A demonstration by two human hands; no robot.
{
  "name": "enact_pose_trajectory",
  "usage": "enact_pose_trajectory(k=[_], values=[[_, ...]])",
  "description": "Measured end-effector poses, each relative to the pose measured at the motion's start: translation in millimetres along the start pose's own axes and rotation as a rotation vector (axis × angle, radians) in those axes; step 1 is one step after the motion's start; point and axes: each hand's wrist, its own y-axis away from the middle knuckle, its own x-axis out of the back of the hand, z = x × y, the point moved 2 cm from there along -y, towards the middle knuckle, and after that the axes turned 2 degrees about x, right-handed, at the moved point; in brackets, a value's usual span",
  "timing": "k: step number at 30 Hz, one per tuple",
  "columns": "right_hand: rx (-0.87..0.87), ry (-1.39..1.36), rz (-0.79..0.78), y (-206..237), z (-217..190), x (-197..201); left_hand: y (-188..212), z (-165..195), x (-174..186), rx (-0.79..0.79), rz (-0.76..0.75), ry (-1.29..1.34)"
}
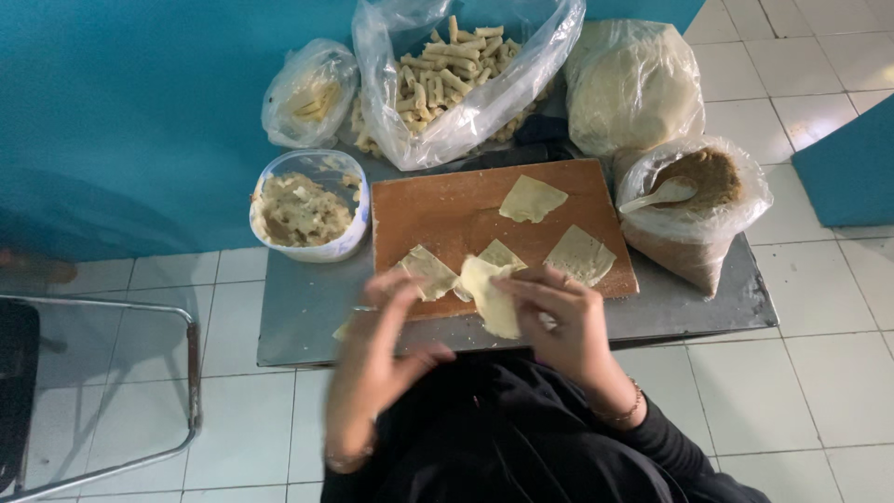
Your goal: The person spoons filling from a container onto triangular pastry wrappers arranged on a wooden board, then folds the wrappers over the filling. They then separate a stack of fresh wrappers and lay them out on the board to continue filling.
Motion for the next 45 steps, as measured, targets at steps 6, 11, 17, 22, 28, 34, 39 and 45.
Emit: enact_pose_trajectory(k=[6, 11, 17, 22, 28, 34, 39, 45], values=[[0.094, 0.041, -0.06, -22, -19, -14, 1, 0, -78, 0.298, -0.128, 0.687], [-0.043, 0.067, -0.193, -51, -10, 3, 12, -39, -103, 0.639, -0.04, 1.307], [0.064, -0.02, -0.391, -73, 4, -16, 7, -40, -85, 0.562, 0.133, 1.262], [-0.04, -0.02, -0.404, -107, 43, -48, -1, -39, -38, 0.399, 0.427, 0.733], [-0.058, 0.238, -0.249, -131, 92, -65, -1, -45, -2, 0.471, 0.64, 0.286], [-0.133, 0.537, -0.269, -124, 87, -60, -2, -44, -1, 0.45, 0.603, 0.24], [-0.057, 0.638, -0.276, -126, 64, -51, 1, -43, 2, 0.477, 0.587, 0.126], [0.444, 0.453, -0.219, -152, 33, -64, 13, -48, 23, 0.468, 0.869, 0.163]])
